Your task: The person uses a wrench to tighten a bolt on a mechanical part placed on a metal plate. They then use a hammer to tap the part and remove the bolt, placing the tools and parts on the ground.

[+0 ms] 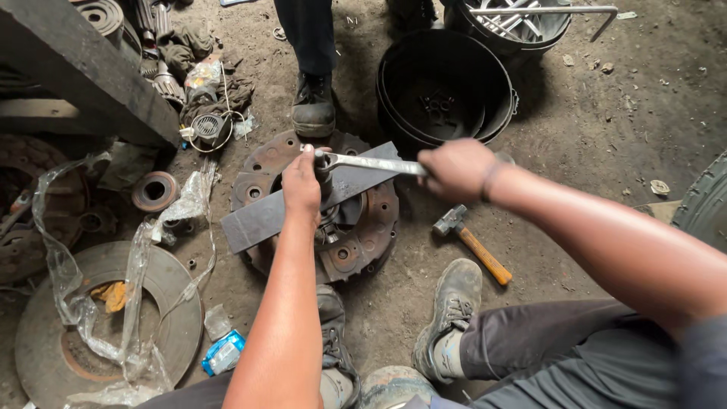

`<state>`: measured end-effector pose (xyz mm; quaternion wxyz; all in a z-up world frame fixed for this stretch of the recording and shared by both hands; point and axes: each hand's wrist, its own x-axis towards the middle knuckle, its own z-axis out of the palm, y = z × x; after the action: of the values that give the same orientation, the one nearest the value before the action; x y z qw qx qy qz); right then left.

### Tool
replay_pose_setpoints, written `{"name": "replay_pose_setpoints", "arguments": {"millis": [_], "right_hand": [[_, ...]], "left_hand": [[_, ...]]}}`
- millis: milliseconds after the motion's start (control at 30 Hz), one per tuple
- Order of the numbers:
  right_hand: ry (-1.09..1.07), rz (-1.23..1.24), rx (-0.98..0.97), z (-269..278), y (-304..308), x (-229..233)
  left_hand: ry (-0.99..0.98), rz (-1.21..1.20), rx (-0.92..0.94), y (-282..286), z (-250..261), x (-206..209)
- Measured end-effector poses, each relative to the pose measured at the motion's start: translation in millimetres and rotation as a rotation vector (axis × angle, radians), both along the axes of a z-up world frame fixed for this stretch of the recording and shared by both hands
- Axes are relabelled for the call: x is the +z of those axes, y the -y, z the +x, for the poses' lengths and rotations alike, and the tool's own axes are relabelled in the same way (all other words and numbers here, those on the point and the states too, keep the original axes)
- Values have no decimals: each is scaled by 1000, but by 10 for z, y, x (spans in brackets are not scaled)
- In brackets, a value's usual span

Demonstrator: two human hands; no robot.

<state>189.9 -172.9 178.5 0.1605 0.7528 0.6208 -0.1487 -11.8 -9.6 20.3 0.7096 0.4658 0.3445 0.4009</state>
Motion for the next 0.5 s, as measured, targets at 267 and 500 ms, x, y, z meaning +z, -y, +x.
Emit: {"name": "replay_pose_setpoints", "arguments": {"millis": [267,500], "right_hand": [[-452,125,-192,-958,552,-384],[-412,86,-192,-955,562,-394]], "left_hand": [[-114,98,14,-140,-1,-8],[-177,106,-13,-195,-26,73]]}}
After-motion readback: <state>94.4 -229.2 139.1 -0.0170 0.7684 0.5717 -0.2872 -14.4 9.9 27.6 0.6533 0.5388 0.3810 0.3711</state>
